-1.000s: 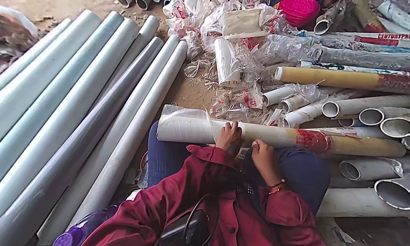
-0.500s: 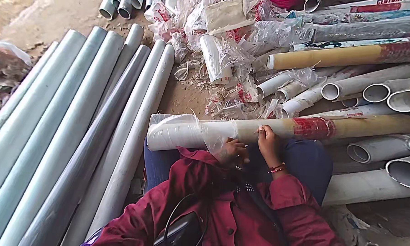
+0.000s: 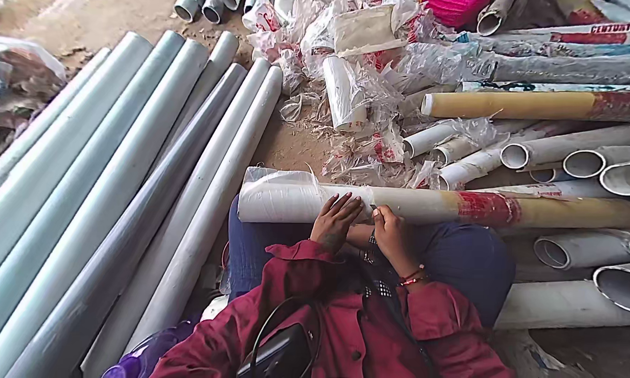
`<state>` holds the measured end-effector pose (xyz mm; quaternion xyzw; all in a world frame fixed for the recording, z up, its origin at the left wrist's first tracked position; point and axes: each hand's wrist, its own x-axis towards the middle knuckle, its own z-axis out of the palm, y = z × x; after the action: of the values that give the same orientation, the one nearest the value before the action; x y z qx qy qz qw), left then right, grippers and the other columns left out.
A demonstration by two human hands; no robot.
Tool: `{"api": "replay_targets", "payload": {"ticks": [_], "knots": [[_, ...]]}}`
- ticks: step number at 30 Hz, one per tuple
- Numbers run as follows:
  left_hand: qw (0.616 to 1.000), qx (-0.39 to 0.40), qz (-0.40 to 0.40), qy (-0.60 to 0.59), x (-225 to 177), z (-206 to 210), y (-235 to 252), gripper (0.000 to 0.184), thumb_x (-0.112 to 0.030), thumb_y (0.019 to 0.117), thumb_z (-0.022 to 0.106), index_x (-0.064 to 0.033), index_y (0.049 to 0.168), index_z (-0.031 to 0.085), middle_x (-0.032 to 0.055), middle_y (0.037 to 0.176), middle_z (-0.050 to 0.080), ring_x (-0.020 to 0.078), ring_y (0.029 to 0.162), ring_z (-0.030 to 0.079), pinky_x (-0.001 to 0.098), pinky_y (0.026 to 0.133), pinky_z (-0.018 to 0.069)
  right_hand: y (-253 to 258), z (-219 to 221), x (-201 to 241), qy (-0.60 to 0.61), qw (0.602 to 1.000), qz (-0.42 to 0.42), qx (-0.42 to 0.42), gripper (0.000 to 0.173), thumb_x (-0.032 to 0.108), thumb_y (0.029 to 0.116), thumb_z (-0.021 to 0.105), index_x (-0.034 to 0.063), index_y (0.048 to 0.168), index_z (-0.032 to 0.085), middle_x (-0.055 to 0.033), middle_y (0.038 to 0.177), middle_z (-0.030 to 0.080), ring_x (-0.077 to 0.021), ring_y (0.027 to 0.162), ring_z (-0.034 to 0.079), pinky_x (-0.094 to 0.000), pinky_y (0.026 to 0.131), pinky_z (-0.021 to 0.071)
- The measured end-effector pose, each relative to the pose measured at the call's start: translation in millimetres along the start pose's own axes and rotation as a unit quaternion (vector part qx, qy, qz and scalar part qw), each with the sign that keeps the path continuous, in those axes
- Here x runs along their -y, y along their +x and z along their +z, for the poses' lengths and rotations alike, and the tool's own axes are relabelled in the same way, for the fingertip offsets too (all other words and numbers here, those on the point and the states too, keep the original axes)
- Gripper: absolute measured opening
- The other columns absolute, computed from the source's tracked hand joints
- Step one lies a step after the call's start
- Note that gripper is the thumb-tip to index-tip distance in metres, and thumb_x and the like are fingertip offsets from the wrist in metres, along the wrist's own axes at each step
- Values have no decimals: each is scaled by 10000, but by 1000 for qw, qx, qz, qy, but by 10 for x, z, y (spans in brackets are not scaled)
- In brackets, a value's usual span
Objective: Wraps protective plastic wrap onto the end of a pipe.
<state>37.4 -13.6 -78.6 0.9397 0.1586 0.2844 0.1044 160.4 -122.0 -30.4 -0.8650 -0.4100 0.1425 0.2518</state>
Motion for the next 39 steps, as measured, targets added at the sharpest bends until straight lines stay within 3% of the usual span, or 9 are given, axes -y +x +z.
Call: {"api": "replay_targets", "payload": {"ticks": [3, 9, 14, 19, 22, 26, 30, 32, 39], "knots": [[999, -32, 16, -9, 57, 87, -39, 416, 82, 882, 556, -91, 1194, 770, 51, 1271, 737, 264, 1256, 660, 482, 1084, 451, 14, 7, 68, -55, 998, 12, 20, 335, 176, 1077, 435, -20, 1118, 703, -219, 831, 722, -414, 826, 728, -563, 703, 529], [999, -17, 26, 11, 59, 93, -72, 364, -22, 911, 600, -66, 1247, 733, 72, 1312, 715, 273, 1275, 645, 486, 1090, 444, -134, 167, 84, -143, 989, -25, -38, 280, 110, 1016, 481, -38, 1032, 718, -203, 699, 693, -402, 688, 726, -526, 591, 525], [996, 68, -26, 51, -175, -134, 94, 548, -365, 954, 649, -51, 1403, 626, 126, 1333, 696, 339, 1265, 646, 578, 1078, 436, -256, 73, 165, -177, 948, 102, 245, 316, 178, 1066, 441, 2, 1225, 650, -209, 1057, 732, -378, 1051, 709, -532, 887, 522], [958, 274, -67, 47, -398, -380, 480, 347, -196, 1050, 552, 22, 1301, 650, 240, 1391, 610, 508, 1287, 562, 721, 1026, 390, -209, -67, -31, -80, 994, 72, -6, 327, 157, 1071, 444, -43, 1093, 701, -245, 862, 728, -446, 853, 729, -593, 709, 529], [938, 338, -44, 68, -448, -418, 719, 282, -105, 1015, 583, 86, 1214, 645, 304, 1314, 613, 493, 1328, 523, 671, 1058, 390, -60, -84, -180, -43, 993, 83, -70, 334, 154, 1079, 443, -46, 1146, 701, -252, 861, 725, -458, 832, 722, -615, 698, 522], [851, 498, -112, 126, -596, -375, 1029, 369, 48, 1029, 447, 83, 1394, 490, 301, 1353, 543, 464, 1306, 492, 572, 967, 437, 187, -30, -324, -63, 973, -8, -222, 275, 75, 1019, 495, -73, 1057, 724, -241, 847, 732, -426, 783, 733, -562, 674, 551], [777, 563, -80, 271, -785, -209, 1102, 319, 127, 1034, 278, 162, 1297, 456, 313, 1191, 583, 450, 1103, 612, 516, 846, 508, 664, -78, -438, -107, 972, -23, -210, 256, 30, 1008, 508, -84, 1112, 712, -293, 1044, 704, -481, 1005, 680, -598, 860, 506], [743, 614, -78, 255, -804, -281, 1143, 338, 109, 1046, 238, 171, 1333, 405, 326, 1228, 557, 451, 1119, 613, 532, 866, 514, 840, -41, -556, -100, 977, 5, -188, 275, 35, 1009, 499, -74, 1157, 704, -286, 1077, 708, -472, 1037, 679, -608, 906, 486], [774, 588, -88, 220, -813, -391, 831, 363, 101, 1048, 255, 181, 1383, 372, 400, 1301, 499, 540, 1220, 544, 614, 1014, 439, 869, 29, -708, -38, 968, 30, -247, 287, 66, 1032, 488, -60, 1183, 698, -274, 972, 736, -466, 905, 725, -619, 779, 532]]}}
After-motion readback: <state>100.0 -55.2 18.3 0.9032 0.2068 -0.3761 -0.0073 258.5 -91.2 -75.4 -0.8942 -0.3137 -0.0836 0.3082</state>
